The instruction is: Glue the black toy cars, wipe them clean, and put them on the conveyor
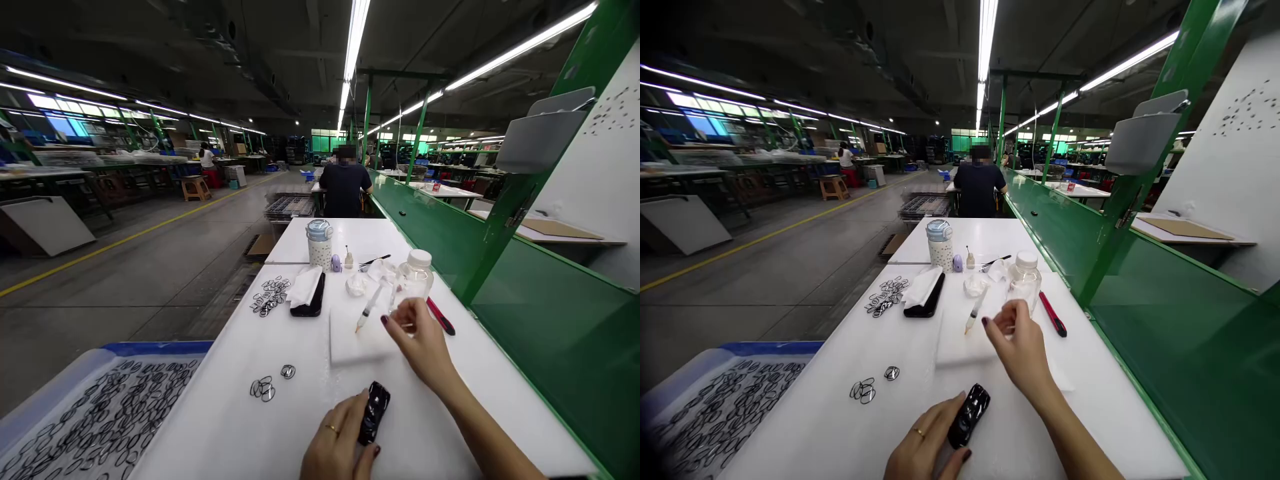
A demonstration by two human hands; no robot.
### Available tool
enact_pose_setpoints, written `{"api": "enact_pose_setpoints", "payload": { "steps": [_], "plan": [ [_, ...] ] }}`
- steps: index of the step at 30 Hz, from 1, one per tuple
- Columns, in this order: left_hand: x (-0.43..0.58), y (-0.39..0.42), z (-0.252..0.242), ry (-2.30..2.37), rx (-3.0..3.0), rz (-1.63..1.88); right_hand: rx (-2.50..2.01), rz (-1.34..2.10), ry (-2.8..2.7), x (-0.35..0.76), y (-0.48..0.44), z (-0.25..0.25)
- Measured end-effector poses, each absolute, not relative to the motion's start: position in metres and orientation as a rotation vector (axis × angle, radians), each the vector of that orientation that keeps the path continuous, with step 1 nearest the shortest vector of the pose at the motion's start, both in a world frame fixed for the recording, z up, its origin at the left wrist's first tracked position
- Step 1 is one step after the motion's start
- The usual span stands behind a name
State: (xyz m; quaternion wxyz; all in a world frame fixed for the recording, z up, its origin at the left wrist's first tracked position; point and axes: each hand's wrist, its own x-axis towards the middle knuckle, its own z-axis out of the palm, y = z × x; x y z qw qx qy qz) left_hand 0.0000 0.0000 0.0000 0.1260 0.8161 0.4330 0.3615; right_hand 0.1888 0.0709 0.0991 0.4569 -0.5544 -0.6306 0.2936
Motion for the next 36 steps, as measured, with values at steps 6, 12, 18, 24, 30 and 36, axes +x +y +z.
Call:
{"api": "enact_pose_setpoints", "payload": {
  "steps": [6,12,18,24,30,36],
  "plan": [
    [0.019,0.01,0.055,1.102,2.103,0.476,-1.219,1.095,-1.616,0.178,0.111,0.087],
    [0.037,0.022,0.069,1.288,1.881,0.617,-0.935,1.228,-1.462,0.192,0.077,0.104],
    [0.041,0.021,0.076,1.296,1.766,0.686,-0.493,1.414,-0.962,0.186,0.02,0.108],
    [0.041,0.025,0.086,1.269,1.71,0.68,-0.371,1.485,-0.806,0.181,0.015,0.107],
    [0.041,0.024,0.082,1.26,1.71,0.692,-0.388,1.48,-0.832,0.178,0.019,0.104],
    [0.041,0.023,0.087,1.271,1.708,0.681,-0.376,1.487,-0.84,0.177,0.019,0.106]
  ]
}}
